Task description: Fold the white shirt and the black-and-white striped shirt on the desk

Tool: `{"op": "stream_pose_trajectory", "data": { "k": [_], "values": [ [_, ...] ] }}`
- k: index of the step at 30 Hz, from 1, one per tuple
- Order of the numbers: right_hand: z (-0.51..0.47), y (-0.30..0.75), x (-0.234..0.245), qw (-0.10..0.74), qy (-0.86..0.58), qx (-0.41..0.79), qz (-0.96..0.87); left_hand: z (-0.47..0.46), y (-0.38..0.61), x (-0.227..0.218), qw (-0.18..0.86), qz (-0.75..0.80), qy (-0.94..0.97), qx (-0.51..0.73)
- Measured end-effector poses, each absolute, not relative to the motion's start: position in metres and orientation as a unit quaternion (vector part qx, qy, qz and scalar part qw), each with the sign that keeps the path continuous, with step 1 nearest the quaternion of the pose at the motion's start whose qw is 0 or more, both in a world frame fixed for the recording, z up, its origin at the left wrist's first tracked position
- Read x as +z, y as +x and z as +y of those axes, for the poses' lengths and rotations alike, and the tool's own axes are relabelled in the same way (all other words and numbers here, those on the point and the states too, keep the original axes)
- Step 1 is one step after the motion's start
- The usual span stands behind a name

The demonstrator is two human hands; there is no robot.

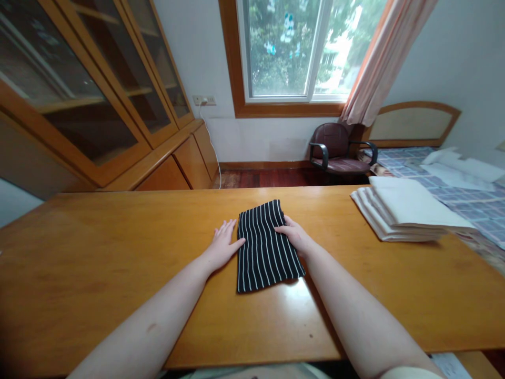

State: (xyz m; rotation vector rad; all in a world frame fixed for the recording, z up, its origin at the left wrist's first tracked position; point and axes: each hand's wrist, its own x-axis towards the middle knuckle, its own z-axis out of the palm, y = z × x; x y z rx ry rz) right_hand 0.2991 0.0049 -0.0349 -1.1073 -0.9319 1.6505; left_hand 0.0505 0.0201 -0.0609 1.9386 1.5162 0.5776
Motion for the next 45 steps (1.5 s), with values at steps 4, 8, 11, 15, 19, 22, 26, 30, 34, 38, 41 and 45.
{"op": "stream_pose_trajectory", "data": {
  "k": [4, 8, 11, 15, 19, 22, 26, 30, 34, 38, 41, 45],
  "values": [
    [0.0, 0.3, -0.033, 0.38, -0.406, 0.716, -0.421, 0.025, 0.049, -0.063, 0.439, 0.501, 0.654, 0.359],
    [-0.007, 0.296, -0.029, 0.292, -0.336, 0.747, -0.494, 0.027, 0.045, -0.058, 0.599, 0.413, 0.583, 0.361],
    [-0.009, 0.293, -0.027, 0.246, -0.29, 0.751, -0.54, 0.023, 0.042, -0.051, 0.676, 0.344, 0.568, 0.32],
    [-0.007, 0.293, -0.027, 0.233, -0.284, 0.737, -0.568, 0.017, 0.043, -0.045, 0.704, 0.304, 0.562, 0.31],
    [-0.005, 0.294, -0.028, 0.238, -0.32, 0.724, -0.563, 0.015, 0.047, -0.04, 0.638, 0.338, 0.611, 0.324],
    [-0.005, 0.295, -0.028, 0.199, -0.352, 0.734, -0.546, 0.014, 0.049, -0.036, 0.591, 0.34, 0.648, 0.34],
    [-0.009, 0.291, -0.029, 0.146, -0.383, 0.748, -0.522, 0.012, 0.05, -0.032, 0.591, 0.33, 0.659, 0.329],
    [-0.013, 0.284, -0.028, 0.166, -0.42, 0.759, -0.469, 0.014, 0.049, -0.038, 0.618, 0.325, 0.636, 0.328],
    [-0.013, 0.296, -0.015, 0.222, -0.445, 0.76, -0.419, 0.022, 0.046, -0.048, 0.638, 0.362, 0.571, 0.368],
    [-0.009, 0.339, 0.009, 0.354, -0.514, 0.686, -0.375, 0.03, 0.044, -0.055, 0.602, 0.429, 0.543, 0.398],
    [-0.008, 0.385, 0.027, 0.471, -0.586, 0.583, -0.308, 0.032, 0.045, -0.056, 0.599, 0.451, 0.528, 0.399],
    [-0.005, 0.451, 0.053, 0.556, -0.676, 0.438, -0.206, 0.029, 0.048, -0.053, 0.607, 0.444, 0.534, 0.387]
  ]
}}
